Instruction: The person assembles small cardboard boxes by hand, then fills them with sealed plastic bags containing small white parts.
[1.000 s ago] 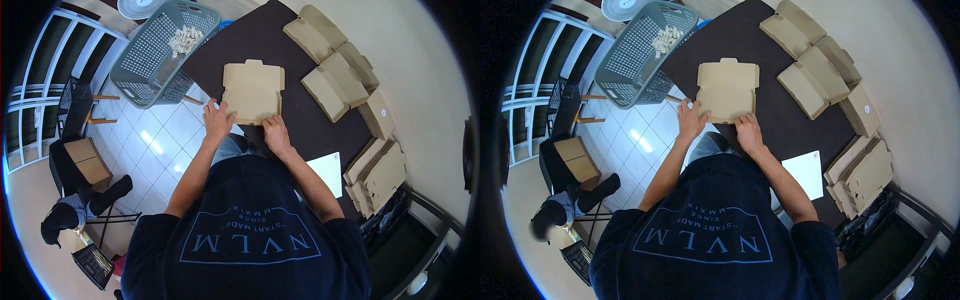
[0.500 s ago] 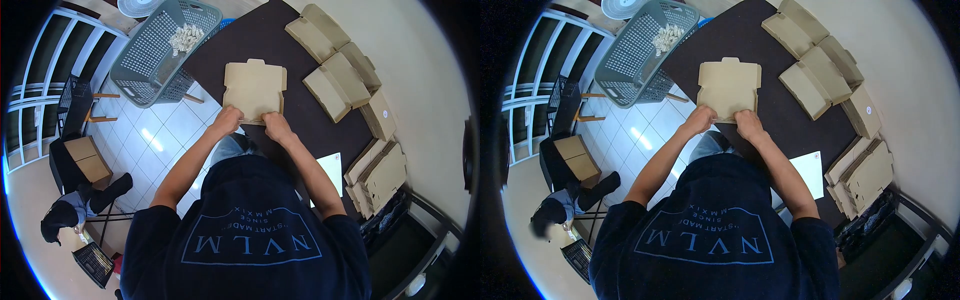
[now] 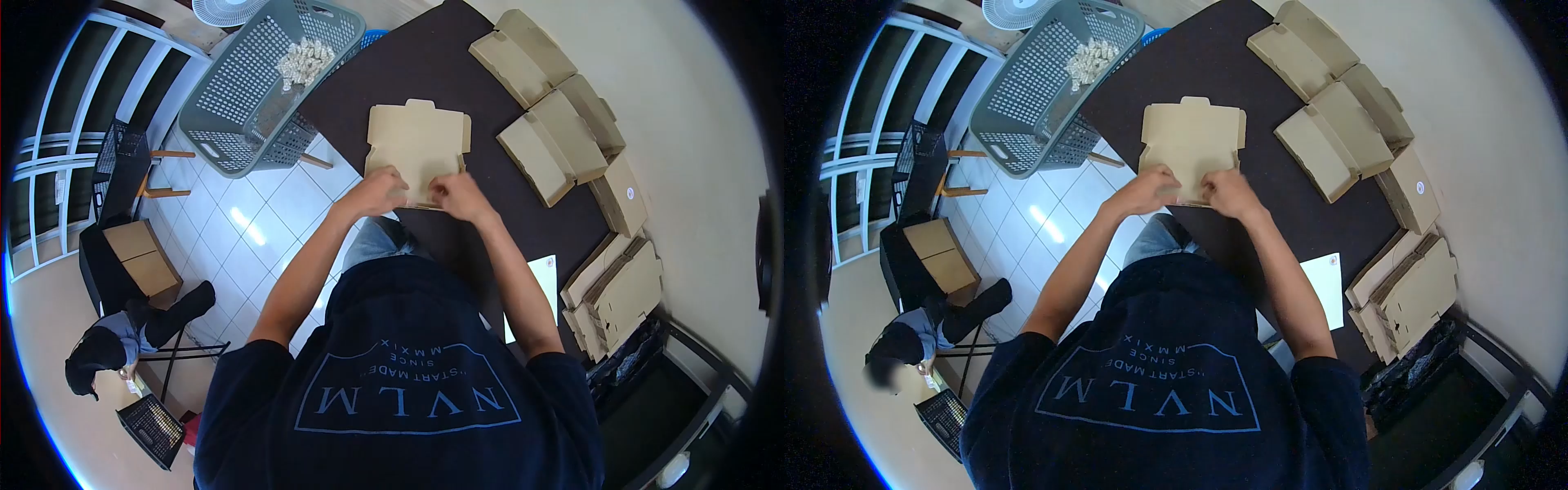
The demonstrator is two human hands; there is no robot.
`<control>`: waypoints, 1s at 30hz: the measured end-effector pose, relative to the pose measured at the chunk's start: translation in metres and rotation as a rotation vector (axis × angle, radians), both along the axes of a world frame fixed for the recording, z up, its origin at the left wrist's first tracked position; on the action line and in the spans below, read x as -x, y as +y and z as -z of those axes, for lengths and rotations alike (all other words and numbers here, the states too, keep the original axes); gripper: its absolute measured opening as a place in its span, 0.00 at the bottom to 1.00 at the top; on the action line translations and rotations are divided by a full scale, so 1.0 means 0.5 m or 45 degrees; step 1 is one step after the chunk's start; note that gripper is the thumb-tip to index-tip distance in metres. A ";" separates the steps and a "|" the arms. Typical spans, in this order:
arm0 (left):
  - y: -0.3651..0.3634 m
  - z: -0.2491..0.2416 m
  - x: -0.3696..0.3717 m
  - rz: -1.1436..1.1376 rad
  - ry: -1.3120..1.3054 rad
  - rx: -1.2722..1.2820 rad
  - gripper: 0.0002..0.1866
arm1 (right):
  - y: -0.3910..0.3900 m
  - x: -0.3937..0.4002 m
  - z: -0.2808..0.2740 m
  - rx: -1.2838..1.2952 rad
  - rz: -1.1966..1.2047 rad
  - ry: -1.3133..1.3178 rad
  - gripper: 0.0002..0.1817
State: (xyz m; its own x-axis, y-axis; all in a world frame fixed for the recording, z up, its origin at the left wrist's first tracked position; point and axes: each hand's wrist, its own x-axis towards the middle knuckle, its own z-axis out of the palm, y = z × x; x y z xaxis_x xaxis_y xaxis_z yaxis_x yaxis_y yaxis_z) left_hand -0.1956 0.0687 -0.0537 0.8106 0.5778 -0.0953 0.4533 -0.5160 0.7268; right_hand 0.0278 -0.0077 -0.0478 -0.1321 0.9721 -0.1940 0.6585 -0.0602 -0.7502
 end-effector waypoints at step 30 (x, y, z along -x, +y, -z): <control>0.029 0.037 0.012 -1.133 -0.106 0.187 0.10 | 0.006 -0.006 0.027 -0.196 1.179 -0.076 0.13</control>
State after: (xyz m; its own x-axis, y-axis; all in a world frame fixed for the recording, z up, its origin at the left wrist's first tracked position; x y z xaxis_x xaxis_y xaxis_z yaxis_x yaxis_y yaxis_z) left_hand -0.2016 0.0832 -0.0723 0.0773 0.9809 -0.1787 0.5835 0.1008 0.8058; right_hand 0.0308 -0.0048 -0.0612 0.7124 0.7008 -0.0364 0.4356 -0.4823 -0.7600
